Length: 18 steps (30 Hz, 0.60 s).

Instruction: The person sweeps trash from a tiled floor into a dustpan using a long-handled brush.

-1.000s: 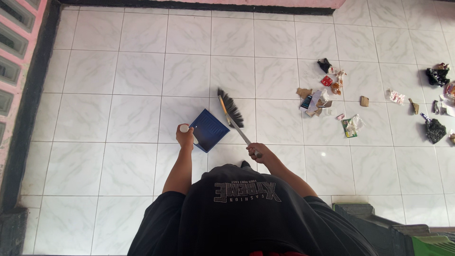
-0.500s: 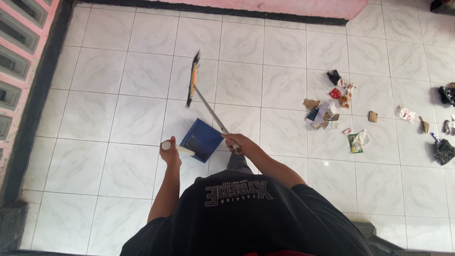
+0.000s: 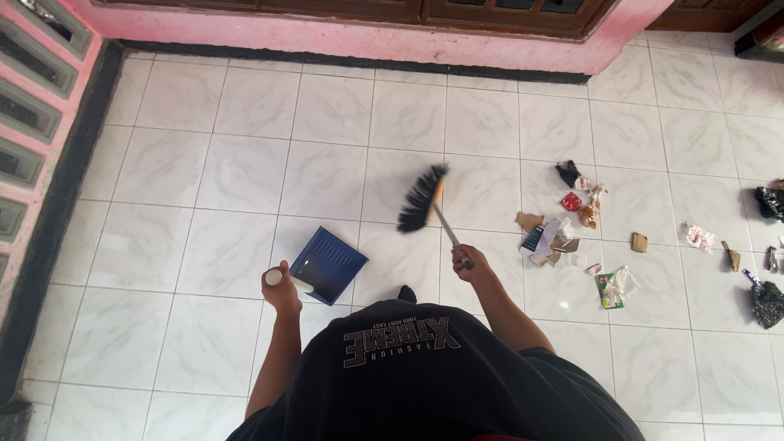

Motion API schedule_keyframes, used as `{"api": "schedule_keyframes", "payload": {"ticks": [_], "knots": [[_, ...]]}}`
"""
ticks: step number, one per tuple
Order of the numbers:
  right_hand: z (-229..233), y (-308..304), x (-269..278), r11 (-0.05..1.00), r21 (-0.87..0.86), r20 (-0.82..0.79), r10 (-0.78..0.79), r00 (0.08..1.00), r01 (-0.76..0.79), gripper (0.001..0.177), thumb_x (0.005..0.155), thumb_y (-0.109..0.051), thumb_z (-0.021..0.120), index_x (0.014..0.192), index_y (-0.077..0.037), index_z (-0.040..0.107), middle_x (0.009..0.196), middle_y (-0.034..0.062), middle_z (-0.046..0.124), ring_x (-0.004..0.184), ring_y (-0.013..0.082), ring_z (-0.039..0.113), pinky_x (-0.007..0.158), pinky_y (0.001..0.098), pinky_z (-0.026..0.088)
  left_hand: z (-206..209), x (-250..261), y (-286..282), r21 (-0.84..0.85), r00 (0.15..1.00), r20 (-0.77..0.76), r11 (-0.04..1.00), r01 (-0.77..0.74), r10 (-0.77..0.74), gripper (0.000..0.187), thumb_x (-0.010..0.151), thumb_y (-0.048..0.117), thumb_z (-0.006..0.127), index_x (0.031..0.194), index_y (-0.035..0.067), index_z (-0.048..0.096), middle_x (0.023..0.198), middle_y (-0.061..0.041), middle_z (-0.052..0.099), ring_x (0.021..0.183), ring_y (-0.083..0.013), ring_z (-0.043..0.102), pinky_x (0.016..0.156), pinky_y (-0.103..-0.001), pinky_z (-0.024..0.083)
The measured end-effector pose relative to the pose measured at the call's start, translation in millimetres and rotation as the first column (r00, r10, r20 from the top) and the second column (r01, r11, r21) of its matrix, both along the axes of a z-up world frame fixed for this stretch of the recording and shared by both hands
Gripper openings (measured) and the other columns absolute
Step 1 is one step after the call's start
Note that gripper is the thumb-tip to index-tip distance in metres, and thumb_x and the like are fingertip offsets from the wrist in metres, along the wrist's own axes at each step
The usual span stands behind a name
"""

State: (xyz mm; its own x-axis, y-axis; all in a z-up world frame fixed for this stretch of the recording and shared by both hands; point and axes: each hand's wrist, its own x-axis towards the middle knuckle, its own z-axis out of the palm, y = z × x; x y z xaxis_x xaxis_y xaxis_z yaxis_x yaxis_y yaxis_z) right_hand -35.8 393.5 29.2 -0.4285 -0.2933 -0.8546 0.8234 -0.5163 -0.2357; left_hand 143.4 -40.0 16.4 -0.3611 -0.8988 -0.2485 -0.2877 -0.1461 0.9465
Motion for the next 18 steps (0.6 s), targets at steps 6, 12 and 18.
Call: {"api": "schedule_keyframes", "payload": {"ticks": [6, 12, 18], "knots": [[-1.3, 26.1, -36.0, 0.911, 0.399, -0.08, 0.15, 0.985, -0.106, 0.014, 0.089, -0.006, 0.064, 0.082, -0.006, 0.052, 0.059, 0.002, 0.051, 0.046, 0.0109, 0.045, 0.039, 0.0263, 0.029, 2.4, -80.6, 0.9, 0.103, 0.987, -0.163, 0.995, 0.001, 0.016, 0.021, 0.094, 0.016, 0.077, 0.101, 0.004, 0.062, 0.098, -0.006, 0.067, 0.089, -0.0153, 0.062, 0.079, -0.032, 0.053], [-7.1, -2.2, -57.1, 0.988, 0.152, -0.169, 0.01, 0.986, 0.016, 0.014, 0.092, -0.001, 0.064, 0.09, -0.004, 0.051, 0.067, 0.0011, 0.052, 0.054, 0.0083, 0.05, 0.041, 0.0227, 0.034, 9.6, -141.4, -1.1, 0.14, 0.968, -0.252, 0.989, 0.038, -0.002, 0.015, 0.094, 0.006, 0.076, 0.101, 0.006, 0.062, 0.099, -0.005, 0.066, 0.09, -0.0139, 0.061, 0.077, -0.03, 0.05], [-0.9, -72.3, -116.0, 0.959, -0.017, -0.305, 0.264, 0.915, -0.282, 0.021, 0.091, -0.006, 0.064, 0.11, -0.006, 0.055, 0.064, -0.0056, 0.047, 0.049, 0.0015, 0.042, 0.038, 0.0188, 0.029, 8.6, -193.1, -16.3, 0.112, 0.969, -0.237, 0.989, 0.092, -0.063, 0.015, 0.091, 0.003, 0.075, 0.099, 0.006, 0.062, 0.094, -0.004, 0.067, 0.084, -0.0124, 0.061, 0.071, -0.028, 0.048]]}}
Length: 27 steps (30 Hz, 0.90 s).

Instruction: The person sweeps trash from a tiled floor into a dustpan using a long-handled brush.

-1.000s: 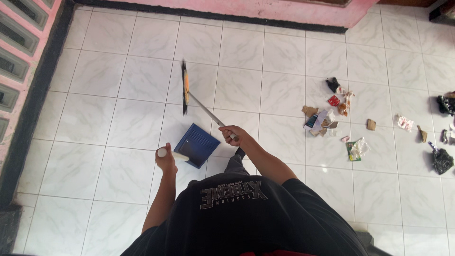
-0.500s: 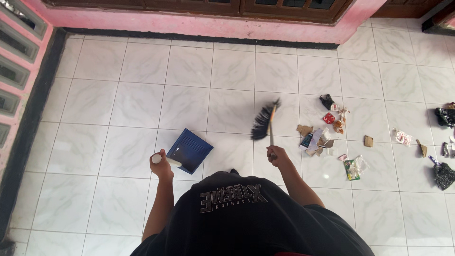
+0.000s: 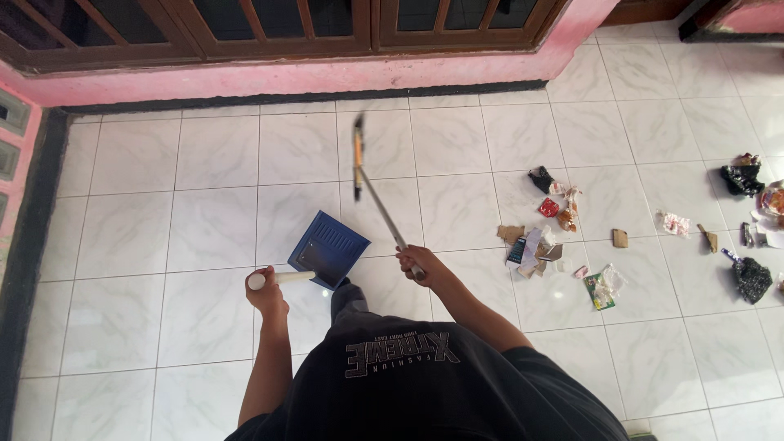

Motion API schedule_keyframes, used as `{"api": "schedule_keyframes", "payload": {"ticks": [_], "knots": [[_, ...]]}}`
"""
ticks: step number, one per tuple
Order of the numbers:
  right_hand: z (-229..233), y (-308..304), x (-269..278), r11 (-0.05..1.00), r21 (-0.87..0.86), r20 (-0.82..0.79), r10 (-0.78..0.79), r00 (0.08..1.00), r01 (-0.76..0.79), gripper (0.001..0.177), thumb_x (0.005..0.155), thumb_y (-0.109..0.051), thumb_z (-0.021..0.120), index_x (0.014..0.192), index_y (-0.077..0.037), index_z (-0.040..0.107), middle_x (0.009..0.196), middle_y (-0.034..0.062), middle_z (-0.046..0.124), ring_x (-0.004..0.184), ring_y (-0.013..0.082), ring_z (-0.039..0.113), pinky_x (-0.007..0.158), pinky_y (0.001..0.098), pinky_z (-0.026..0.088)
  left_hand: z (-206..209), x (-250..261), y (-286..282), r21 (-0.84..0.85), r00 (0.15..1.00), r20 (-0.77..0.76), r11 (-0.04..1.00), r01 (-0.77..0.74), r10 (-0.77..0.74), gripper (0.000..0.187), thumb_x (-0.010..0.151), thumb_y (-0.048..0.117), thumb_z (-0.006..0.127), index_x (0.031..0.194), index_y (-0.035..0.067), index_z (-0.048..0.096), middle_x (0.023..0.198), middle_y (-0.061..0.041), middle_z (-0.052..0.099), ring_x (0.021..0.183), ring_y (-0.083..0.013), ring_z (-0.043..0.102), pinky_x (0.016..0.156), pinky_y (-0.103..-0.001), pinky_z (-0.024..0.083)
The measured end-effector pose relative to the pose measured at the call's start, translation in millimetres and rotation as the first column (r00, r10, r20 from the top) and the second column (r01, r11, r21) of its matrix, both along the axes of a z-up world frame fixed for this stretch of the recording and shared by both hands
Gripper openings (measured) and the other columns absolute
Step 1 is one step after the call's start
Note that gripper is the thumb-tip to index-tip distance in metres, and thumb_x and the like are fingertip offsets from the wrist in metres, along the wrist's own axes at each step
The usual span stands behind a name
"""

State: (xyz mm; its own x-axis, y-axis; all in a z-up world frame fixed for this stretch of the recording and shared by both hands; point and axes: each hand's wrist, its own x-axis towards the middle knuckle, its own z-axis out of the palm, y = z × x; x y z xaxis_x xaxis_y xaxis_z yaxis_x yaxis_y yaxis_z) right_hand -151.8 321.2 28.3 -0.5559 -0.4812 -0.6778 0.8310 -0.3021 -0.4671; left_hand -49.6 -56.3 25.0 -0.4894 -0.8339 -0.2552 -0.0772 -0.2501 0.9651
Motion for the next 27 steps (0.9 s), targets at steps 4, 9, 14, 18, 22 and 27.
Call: {"api": "schedule_keyframes", "payload": {"ticks": [4, 9, 14, 18, 22, 27], "knots": [[-15.1, -88.7, -64.8, 0.974, -0.211, 0.178, 0.117, 0.977, -0.078, 0.019, 0.096, -0.011, 0.068, 0.102, -0.007, 0.05, 0.067, -0.0061, 0.047, 0.049, 0.0009, 0.044, 0.039, 0.0197, 0.034, -2.9, -32.8, -16.6, -0.024, 0.999, -0.005, 0.999, 0.048, -0.048, 0.015, 0.092, 0.004, 0.076, 0.1, 0.006, 0.064, 0.093, -0.003, 0.065, 0.083, -0.0116, 0.058, 0.071, -0.027, 0.048], [-22.3, -177.3, -143.9, 0.991, -0.136, 0.289, 0.056, 0.956, -0.017, 0.019, 0.096, -0.002, 0.063, 0.108, 0.006, 0.05, 0.091, 0.0099, 0.06, 0.06, 0.0062, 0.06, 0.05, 0.0144, 0.051, -3.2, -77.5, -46.0, -0.001, 0.997, -0.006, 0.997, 0.08, -0.08, 0.015, 0.088, 0.004, 0.077, 0.097, 0.006, 0.065, 0.093, -0.003, 0.067, 0.085, -0.0118, 0.061, 0.075, -0.026, 0.05], [-32.5, -172.5, -173.8, 0.898, -0.349, 0.435, -0.098, 0.895, 0.268, 0.021, 0.095, 0.003, 0.061, 0.11, 0.009, 0.049, 0.094, 0.0115, 0.057, 0.055, 0.0026, 0.051, 0.044, 0.0115, 0.045, -5.2, -109.1, -83.2, -0.034, 0.994, 0.011, 0.993, 0.112, -0.111, 0.015, 0.089, 0.004, 0.076, 0.097, 0.005, 0.064, 0.093, -0.004, 0.066, 0.086, -0.0125, 0.061, 0.076, -0.028, 0.05], [-43.4, -93.9, -172.3, 0.855, -0.258, 0.428, -0.317, 0.846, 0.45, 0.025, 0.093, 0.004, 0.062, 0.112, 0.014, 0.05, 0.092, 0.015, 0.057, 0.052, 0.0066, 0.047, 0.042, 0.0138, 0.04, -12.0, -138.1, -106.0, -0.035, 0.978, -0.053, 0.979, 0.201, -0.203, 0.014, 0.09, 0.005, 0.077, 0.098, 0.004, 0.065, 0.092, -0.004, 0.065, 0.086, -0.0138, 0.059, 0.077, -0.029, 0.049], [-46.2, -3.8, -151.5, 0.834, -0.109, 0.257, -0.502, 0.826, 0.541, 0.015, 0.094, 0.003, 0.063, 0.103, 0.01, 0.053, 0.085, 0.0109, 0.057, 0.056, 0.0074, 0.051, 0.046, 0.0146, 0.043, -18.6, -175.6, -117.2, -0.076, 0.975, 0.028, 0.973, 0.22, -0.219, 0.014, 0.089, 0.006, 0.077, 0.096, 0.006, 0.065, 0.092, -0.003, 0.067, 0.086, -0.0133, 0.061, 0.077, -0.029, 0.05], [-37.9, -3.6, -159.4, 0.794, 0.236, 0.175, -0.601, 0.78, 0.56, 0.008, 0.094, 0.002, 0.065, 0.097, 0.006, 0.058, 0.08, 0.0115, 0.06, 0.058, 0.0082, 0.054, 0.05, 0.0142, 0.044, -26.2, -212.2, -121.8, -0.037, 0.966, -0.002, 0.966, 0.257, -0.257, 0.014, 0.089, 0.007, 0.078, 0.096, 0.007, 0.065, 0.093, -0.002, 0.066, 0.087, -0.0128, 0.06, 0.077, -0.029, 0.049]]}}
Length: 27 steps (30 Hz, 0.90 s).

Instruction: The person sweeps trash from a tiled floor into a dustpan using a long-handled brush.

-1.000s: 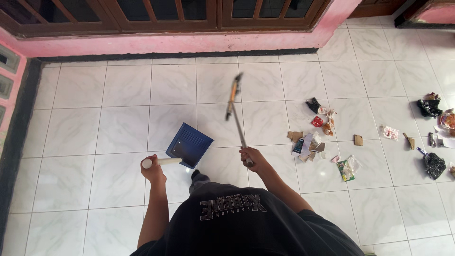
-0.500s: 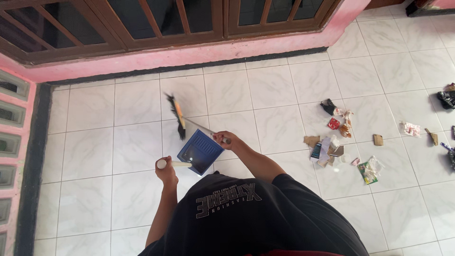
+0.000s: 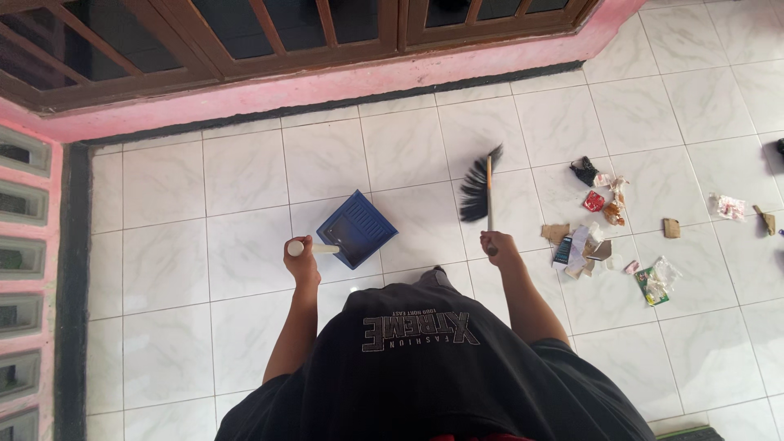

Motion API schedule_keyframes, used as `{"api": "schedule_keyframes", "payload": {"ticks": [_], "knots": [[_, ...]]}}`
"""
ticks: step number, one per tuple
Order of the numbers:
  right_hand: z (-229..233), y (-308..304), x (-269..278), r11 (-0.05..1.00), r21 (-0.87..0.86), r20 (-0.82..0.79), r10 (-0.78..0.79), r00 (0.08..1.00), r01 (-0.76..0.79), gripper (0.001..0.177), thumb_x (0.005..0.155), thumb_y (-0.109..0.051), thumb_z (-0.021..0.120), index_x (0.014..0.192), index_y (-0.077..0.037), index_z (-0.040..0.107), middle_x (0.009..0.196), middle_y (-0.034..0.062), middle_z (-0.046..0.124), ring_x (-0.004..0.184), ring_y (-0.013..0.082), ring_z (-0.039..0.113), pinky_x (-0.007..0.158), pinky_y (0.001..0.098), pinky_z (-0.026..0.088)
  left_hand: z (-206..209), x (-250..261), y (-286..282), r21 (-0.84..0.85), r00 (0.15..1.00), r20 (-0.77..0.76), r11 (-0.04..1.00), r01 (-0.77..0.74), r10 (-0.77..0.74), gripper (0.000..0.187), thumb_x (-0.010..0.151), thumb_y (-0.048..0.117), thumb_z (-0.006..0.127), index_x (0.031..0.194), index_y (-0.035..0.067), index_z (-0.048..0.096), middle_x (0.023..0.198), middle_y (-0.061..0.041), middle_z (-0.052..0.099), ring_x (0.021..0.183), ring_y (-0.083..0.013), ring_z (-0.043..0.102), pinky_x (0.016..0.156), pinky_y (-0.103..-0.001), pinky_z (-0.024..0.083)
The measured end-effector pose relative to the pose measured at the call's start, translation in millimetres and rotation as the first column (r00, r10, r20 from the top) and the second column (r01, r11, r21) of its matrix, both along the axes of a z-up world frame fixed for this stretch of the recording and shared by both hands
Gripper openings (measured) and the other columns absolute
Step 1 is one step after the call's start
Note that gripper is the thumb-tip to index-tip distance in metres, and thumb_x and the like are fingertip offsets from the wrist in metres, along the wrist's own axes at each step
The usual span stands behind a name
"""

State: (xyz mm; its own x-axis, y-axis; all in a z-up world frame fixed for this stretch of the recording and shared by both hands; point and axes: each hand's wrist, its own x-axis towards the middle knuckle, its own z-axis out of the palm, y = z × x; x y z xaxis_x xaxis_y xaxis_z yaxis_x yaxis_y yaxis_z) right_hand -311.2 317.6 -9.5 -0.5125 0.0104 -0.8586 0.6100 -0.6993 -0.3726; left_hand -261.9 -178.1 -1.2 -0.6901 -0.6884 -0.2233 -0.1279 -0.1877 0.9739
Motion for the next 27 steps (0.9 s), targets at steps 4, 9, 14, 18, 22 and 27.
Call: {"api": "schedule_keyframes", "payload": {"ticks": [4, 9, 14, 18, 22, 27], "knots": [[3.4, -62.8, 0.3, 0.906, 0.376, -0.095, 0.245, 0.965, -0.193, 0.015, 0.089, -0.002, 0.07, 0.079, 0.005, 0.061, 0.063, 0.0118, 0.058, 0.053, 0.0227, 0.055, 0.046, 0.035, 0.042, -0.3, -26.9, 0.3, 0.001, 1.0, -0.001, 1.0, 0.028, -0.028, 0.015, 0.088, 0.006, 0.078, 0.096, 0.007, 0.065, 0.092, -0.003, 0.066, 0.086, -0.0131, 0.059, 0.077, -0.029, 0.048], [5.1, -76.8, -2.0, 0.907, 0.249, -0.226, 0.395, 0.89, -0.339, 0.014, 0.091, -0.006, 0.067, 0.088, 0.004, 0.058, 0.065, 0.0098, 0.059, 0.048, 0.0176, 0.051, 0.04, 0.0284, 0.04, 0.3, -61.5, 4.3, 0.008, 1.0, -0.003, 1.0, 0.03, -0.03, 0.016, 0.088, 0.004, 0.078, 0.095, 0.008, 0.065, 0.093, -0.002, 0.067, 0.087, -0.0123, 0.061, 0.078, -0.028, 0.05], [-4.2, -84.5, -101.1, 0.628, -0.776, -0.04, 0.043, 0.998, -0.059, 0.03, 0.101, -0.004, 0.052, 0.122, 0.015, 0.043, 0.084, 0.0102, 0.057, 0.058, 0.0089, 0.053, 0.046, 0.017, 0.048, 3.7, -93.5, 18.8, -0.005, 0.999, 0.027, 1.0, 0.021, -0.02, 0.017, 0.088, 0.003, 0.079, 0.096, 0.007, 0.064, 0.093, -0.003, 0.066, 0.086, -0.0128, 0.06, 0.077, -0.028, 0.049], [-11.3, -129.2, -193.2, 0.527, -0.845, 0.109, 0.013, 0.994, 0.086, 0.04, 0.102, -0.004, 0.05, 0.13, 0.018, 0.034, 0.084, 0.0087, 0.054, 0.059, 0.0102, 0.053, 0.048, 0.0177, 0.049, 6.6, -132.4, 35.7, -0.026, 0.996, 0.089, 1.0, 0.017, -0.015, 0.016, 0.087, 0.003, 0.078, 0.095, 0.007, 0.065, 0.092, -0.003, 0.068, 0.086, -0.0129, 0.061, 0.077, -0.028, 0.05], [-11.4, -136.7, -255.1, 0.633, -0.772, 0.109, 0.052, 0.993, 0.051, 0.033, 0.103, -0.002, 0.055, 0.123, 0.017, 0.036, 0.079, 0.0044, 0.049, 0.059, 0.0083, 0.054, 0.048, 0.0151, 0.05, 9.1, -170.3, 57.6, -0.024, 0.992, 0.123, 1.0, -0.005, 0.008, 0.017, 0.087, 0.003, 0.079, 0.095, 0.007, 0.065, 0.091, -0.003, 0.067, 0.085, -0.0133, 0.06, 0.076, -0.028, 0.049], [-23.4, -25.5, -293.7, 0.719, -0.694, 0.004, -0.035, 0.999, 0.028, 0.02, 0.092, 0.005, 0.057, 0.109, 0.007, 0.047, 0.08, 0.0055, 0.051, 0.057, 0.0055, 0.051, 0.047, 0.0136, 0.048, 12.4, -213.9, 84.8, -0.078, 0.988, 0.15, 0.996, 0.04, -0.027, 0.016, 0.089, 0.005, 0.079, 0.094, 0.007, 0.065, 0.094, -0.004, 0.068, 0.088, -0.0138, 0.062, 0.079, -0.028, 0.05]]}}
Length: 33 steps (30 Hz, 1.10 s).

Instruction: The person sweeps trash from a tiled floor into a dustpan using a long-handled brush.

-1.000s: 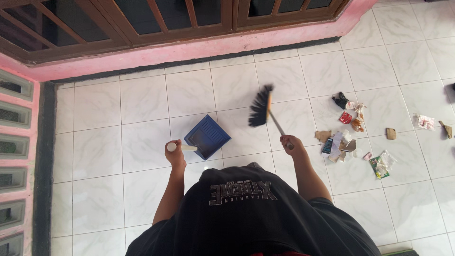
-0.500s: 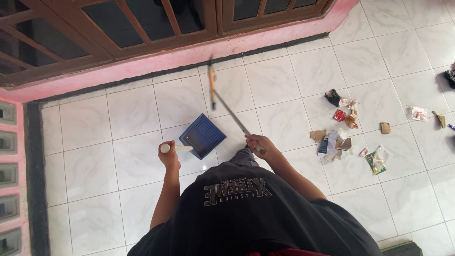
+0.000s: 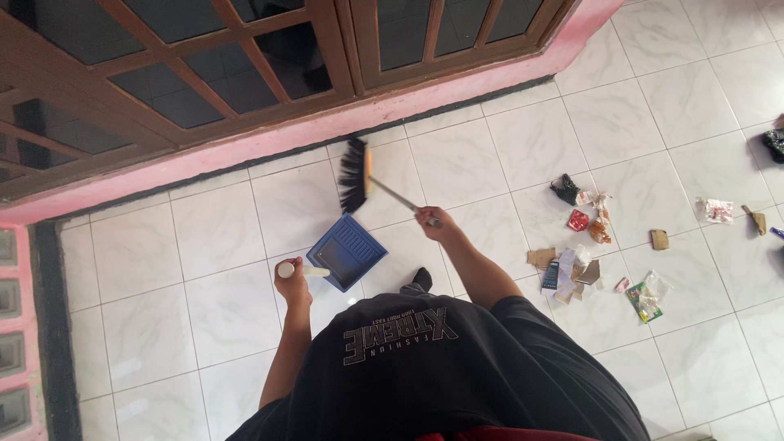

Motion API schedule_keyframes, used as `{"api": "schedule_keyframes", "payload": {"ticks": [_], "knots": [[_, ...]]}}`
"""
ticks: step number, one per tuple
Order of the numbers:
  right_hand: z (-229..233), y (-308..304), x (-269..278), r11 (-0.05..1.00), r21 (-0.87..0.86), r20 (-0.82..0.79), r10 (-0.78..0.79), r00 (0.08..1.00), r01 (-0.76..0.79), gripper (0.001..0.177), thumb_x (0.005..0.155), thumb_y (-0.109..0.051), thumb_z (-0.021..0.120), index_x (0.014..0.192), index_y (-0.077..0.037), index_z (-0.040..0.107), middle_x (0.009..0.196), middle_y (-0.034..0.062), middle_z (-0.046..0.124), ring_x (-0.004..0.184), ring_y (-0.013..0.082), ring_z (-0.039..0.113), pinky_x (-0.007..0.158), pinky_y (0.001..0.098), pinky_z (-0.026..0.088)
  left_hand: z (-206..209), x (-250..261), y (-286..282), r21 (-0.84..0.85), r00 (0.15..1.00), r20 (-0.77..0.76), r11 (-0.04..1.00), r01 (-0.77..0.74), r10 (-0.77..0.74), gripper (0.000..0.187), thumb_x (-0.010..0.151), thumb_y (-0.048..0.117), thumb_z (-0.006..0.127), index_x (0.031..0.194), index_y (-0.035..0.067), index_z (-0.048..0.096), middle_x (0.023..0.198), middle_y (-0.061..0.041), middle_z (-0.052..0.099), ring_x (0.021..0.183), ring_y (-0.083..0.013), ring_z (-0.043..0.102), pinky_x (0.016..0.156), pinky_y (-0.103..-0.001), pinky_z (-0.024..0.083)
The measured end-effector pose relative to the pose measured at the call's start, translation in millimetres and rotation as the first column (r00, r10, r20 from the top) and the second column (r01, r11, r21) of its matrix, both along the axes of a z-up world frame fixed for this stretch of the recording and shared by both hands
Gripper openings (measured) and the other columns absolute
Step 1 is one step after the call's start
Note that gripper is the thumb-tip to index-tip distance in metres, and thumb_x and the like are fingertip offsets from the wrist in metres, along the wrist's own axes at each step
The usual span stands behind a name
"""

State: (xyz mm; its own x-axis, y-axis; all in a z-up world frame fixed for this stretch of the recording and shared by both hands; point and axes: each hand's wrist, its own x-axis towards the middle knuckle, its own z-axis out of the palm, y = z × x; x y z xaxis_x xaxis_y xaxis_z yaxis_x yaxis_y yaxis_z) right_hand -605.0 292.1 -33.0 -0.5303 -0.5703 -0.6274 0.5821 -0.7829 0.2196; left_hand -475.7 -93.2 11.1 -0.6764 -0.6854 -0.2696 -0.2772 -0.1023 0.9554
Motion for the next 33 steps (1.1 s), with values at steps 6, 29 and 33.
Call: {"api": "schedule_keyframes", "payload": {"ticks": [6, 29, 33], "knots": [[-10.3, 167.2, 15.7, 0.938, 0.262, -0.102, -0.207, 0.973, 0.227, 0.012, 0.094, 0.005, 0.06, 0.102, 0.001, 0.051, 0.076, 0.0016, 0.053, 0.056, 0.0038, 0.05, 0.046, 0.0131, 0.045, -2.2, -65.2, 36.0, 0.053, 0.996, -0.047, 0.996, 0.074, -0.072, 0.017, 0.088, 0.007, 0.079, 0.095, 0.008, 0.064, 0.094, -0.003, 0.069, 0.09, -0.0139, 0.063, 0.081, -0.029, 0.051], [24.1, 173.0, -54.2, 0.865, 0.05, -0.026, -0.499, 0.866, 0.499, 0.006, 0.1, -0.001, 0.047, 0.105, 0.002, 0.048, 0.069, -0.001, 0.047, 0.047, 0.004, 0.043, 0.036, 0.0172, 0.036, -3.8, -339.1, 210.3, 0.101, 0.823, -0.14, 0.819, 0.565, -0.551, 0.015, 0.09, 0.008, 0.078, 0.096, 0.008, 0.064, 0.097, -0.002, 0.066, 0.09, -0.0143, 0.06, 0.082, -0.031, 0.05], [-11.1, 192.1, -81.1, 0.783, 0.188, -0.081, -0.589, 0.804, 0.593, 0.004, 0.101, 0.001, 0.046, 0.097, -0.001, 0.046, 0.07, -0.0015, 0.048, 0.049, 0.0041, 0.044, 0.038, 0.018, 0.038, -4.8, -388.4, 237.7, 0.081, 0.777, -0.091, 0.773, 0.629, -0.623, 0.016, 0.09, 0.01, 0.079, 0.096, 0.008, 0.065, 0.095, -0.003, 0.066, 0.088, -0.0152, 0.06, 0.08, -0.032, 0.049]]}}
